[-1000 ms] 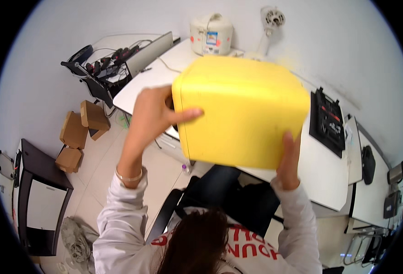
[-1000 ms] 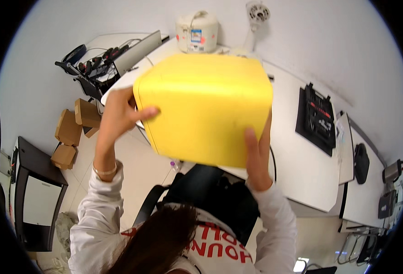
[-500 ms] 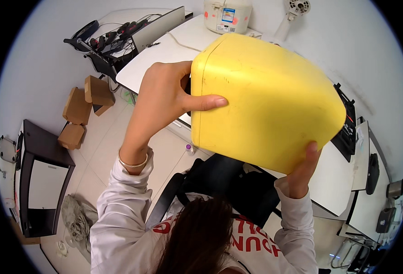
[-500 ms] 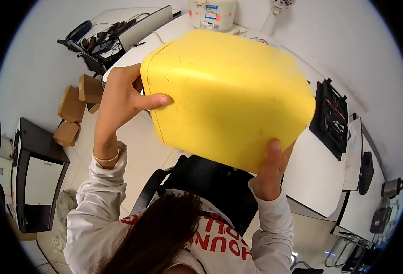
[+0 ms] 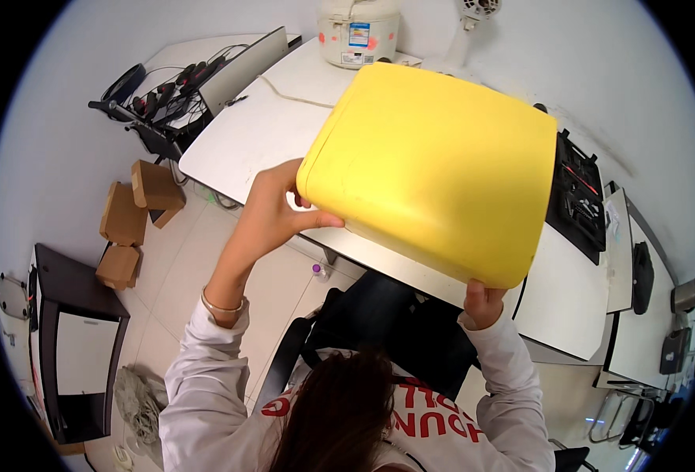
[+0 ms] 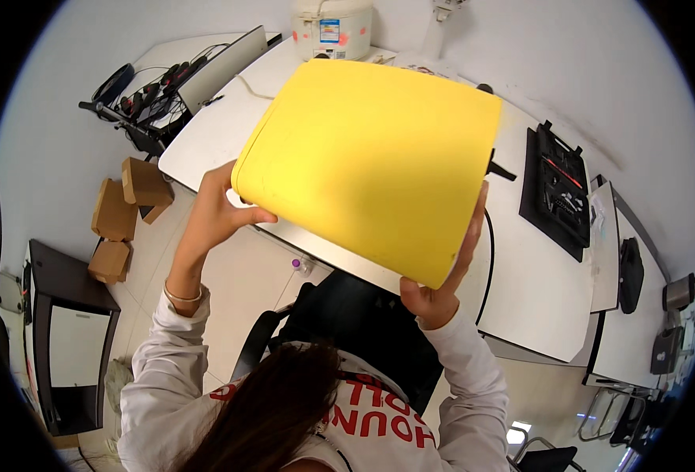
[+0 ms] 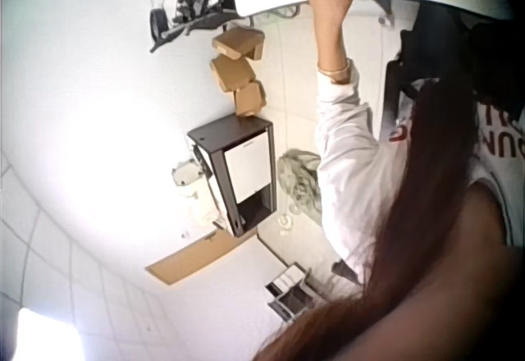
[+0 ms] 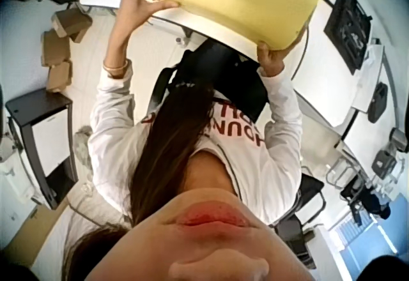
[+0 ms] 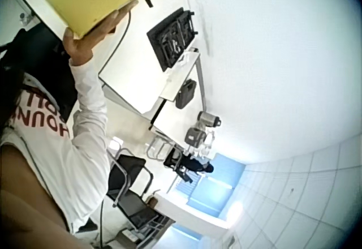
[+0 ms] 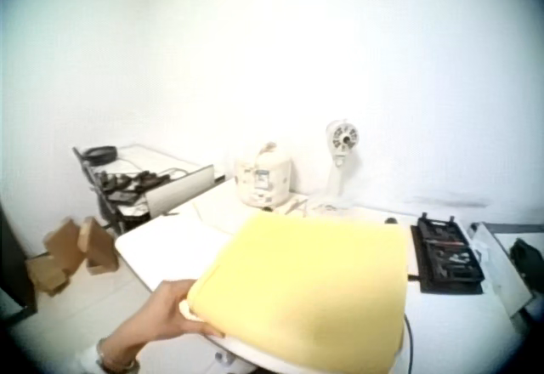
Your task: The person uses a screwdriver to tighten a screw on the central shaft of a disassembled white desk fan. They then handle the fan's power cord and later pick up and inspect a yellow rectangular appliance, turning it over to view its underside.
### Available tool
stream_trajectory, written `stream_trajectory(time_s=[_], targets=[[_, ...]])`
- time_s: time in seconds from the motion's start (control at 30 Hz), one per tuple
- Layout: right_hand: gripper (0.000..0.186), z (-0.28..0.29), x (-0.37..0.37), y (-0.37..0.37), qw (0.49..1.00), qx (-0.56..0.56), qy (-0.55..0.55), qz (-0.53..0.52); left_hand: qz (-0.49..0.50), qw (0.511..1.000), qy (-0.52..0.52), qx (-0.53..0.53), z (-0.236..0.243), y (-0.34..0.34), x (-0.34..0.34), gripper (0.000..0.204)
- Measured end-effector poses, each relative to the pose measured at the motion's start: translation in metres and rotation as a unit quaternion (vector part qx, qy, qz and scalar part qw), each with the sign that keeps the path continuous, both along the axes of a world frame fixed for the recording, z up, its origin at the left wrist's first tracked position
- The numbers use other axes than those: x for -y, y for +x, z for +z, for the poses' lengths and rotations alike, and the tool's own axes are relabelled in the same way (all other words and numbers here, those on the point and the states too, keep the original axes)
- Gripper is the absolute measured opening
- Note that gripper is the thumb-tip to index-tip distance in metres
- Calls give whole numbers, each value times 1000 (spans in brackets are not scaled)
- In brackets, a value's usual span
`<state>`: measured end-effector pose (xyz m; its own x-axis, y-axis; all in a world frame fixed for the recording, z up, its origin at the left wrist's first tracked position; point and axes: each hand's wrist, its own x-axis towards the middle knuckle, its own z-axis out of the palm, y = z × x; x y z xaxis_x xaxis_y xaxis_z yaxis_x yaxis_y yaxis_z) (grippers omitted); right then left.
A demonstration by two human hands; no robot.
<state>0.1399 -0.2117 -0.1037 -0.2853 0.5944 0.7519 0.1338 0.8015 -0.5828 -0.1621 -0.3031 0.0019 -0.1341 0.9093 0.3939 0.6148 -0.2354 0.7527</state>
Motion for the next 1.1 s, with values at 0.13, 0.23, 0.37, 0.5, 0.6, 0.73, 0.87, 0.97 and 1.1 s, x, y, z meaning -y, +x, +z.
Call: stream_trajectory(time_s=[0.13, 0.23, 0.37, 0.5, 0.6, 0.73, 0.87, 0.97, 1.1], targets=[[77, 4, -4, -7, 998, 27, 64, -12, 7, 998, -52, 21, -15, -3, 0, 59], [76, 19, -3, -17, 993, 28, 111, -10, 0, 1000, -6, 15, -30, -2, -1, 47], [79, 23, -9, -21, 987, 38, 158, -2, -11, 998, 8, 56, -44, -5, -2, 53], [75, 19, -20, -34, 968, -24, 252, 3, -9, 996, -21, 82, -57, -9, -1, 55], [82, 16, -21, -30, 969, 13, 248, -10, -12, 995, -13, 94, -66, -10, -4, 54], [88, 14, -13, -29, 985, -11, 171, 37, -3, 997, -3, 83, -75, -14, -5, 52], [85, 8, -12, -26, 986, -2, 160, 46, 7, 997, -8, 82, -83, -17, -3, 52], [83, 3, -14, -31, 982, -38, 173, 58, 17, 993, -19, 114, -84, -15, -1, 52], [81, 3, -14, -33, 984, -48, 161, 61, 20, 996, -20, 82, -87, -18, -1, 49]])
